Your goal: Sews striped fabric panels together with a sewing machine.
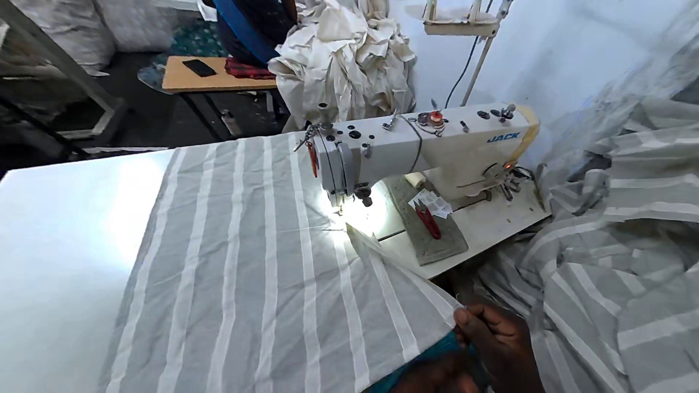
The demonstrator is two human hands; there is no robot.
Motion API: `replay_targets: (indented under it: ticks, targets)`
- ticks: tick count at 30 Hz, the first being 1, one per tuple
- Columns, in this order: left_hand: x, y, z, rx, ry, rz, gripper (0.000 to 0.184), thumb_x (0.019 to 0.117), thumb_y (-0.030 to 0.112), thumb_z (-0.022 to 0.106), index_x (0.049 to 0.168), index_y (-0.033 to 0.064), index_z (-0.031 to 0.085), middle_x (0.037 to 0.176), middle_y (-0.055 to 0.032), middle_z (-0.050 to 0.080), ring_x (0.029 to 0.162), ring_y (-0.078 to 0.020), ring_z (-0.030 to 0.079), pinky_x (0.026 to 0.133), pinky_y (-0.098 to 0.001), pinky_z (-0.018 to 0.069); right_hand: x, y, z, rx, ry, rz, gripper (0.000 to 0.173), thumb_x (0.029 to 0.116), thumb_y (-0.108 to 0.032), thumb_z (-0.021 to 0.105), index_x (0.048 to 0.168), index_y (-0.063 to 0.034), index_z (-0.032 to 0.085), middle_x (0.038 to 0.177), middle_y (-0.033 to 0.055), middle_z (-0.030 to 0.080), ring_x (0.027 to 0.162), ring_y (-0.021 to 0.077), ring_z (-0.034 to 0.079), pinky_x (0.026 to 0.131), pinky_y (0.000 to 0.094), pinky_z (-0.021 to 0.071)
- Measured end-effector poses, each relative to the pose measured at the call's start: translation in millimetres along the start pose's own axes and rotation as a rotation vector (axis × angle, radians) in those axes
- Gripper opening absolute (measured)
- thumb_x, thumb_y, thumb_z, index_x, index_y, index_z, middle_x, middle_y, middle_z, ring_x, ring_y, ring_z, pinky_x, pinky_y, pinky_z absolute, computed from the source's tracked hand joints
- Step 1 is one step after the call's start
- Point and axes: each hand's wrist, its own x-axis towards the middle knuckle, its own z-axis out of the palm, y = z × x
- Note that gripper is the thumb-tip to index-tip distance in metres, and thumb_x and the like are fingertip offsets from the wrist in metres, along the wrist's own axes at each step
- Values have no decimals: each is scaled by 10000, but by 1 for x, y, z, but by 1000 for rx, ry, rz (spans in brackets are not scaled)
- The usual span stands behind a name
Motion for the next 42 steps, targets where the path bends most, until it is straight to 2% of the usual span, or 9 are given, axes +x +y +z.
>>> replay_targets:
  ticks: [2,5,16,22,26,29,32,38,42]
  targets:
    - [8,-15,3,-443,350,-55,568,1068,496,414,1280,-1,591,1163,-87,734,1003,-198,730,858,-378,610,6,4,1,-98,27,-133,198,1004,-186,635,855,-78,708,761,-34,657,652,-4,615,594,165,552]
    - [3,-17,1,-708,695,52,160,990,63,602,1115,-6,673,1022,-138,767,921,-252,757,858,-410,625,-2,15,4,-351,119,-285,156,964,-174,659,858,-69,704,821,-3,679,728,-3,644,639,144,564]
    - [-24,-24,-1,-812,435,-3,110,967,76,664,999,80,769,861,-85,779,721,-125,745,694,-251,619,-26,31,0,-778,78,-619,151,986,-297,646,999,-172,730,838,-12,619,855,95,607,773,201,511]
    - [-26,-9,-6,-429,518,-221,161,1023,83,550,998,72,709,813,13,744,718,-74,690,705,-237,576,-18,19,-5,-159,-133,301,157,903,-196,764,890,-42,735,746,-18,717,624,56,680,594,250,604]
    - [-48,-7,-11,-517,658,-226,371,1117,296,310,1153,96,620,945,-25,775,678,-108,720,632,-248,604,-22,24,-2,-586,-1,-253,117,893,-206,737,856,-95,734,787,-19,703,720,-8,661,660,141,570]
    - [-63,-2,3,-314,799,-184,163,1050,77,522,1046,18,674,870,-30,778,780,-140,759,773,-307,634,-29,19,17,-807,-16,-558,85,935,-219,677,893,-148,697,808,9,693,800,108,674,724,221,567]
    - [-78,-8,-1,-24,722,-114,130,1006,95,620,999,40,738,877,45,773,820,-58,738,821,-273,622,-41,11,37,-805,-179,-620,106,959,-192,652,980,-132,736,820,25,680,809,142,659,749,229,551]
    - [-87,-10,-18,-122,600,15,131,1001,110,643,1036,136,767,937,72,778,854,-48,731,846,-277,614,-44,8,49,-669,-268,-608,138,1004,-198,650,1099,-144,733,870,36,635,862,157,611,797,219,515]
    - [-89,3,-21,-90,585,-21,136,999,99,645,1057,131,764,993,104,771,953,1,711,930,-250,584,-39,23,48,-599,-270,-574,163,1019,-249,630,1170,-273,686,1111,-24,646,1136,151,572,1030,298,446]
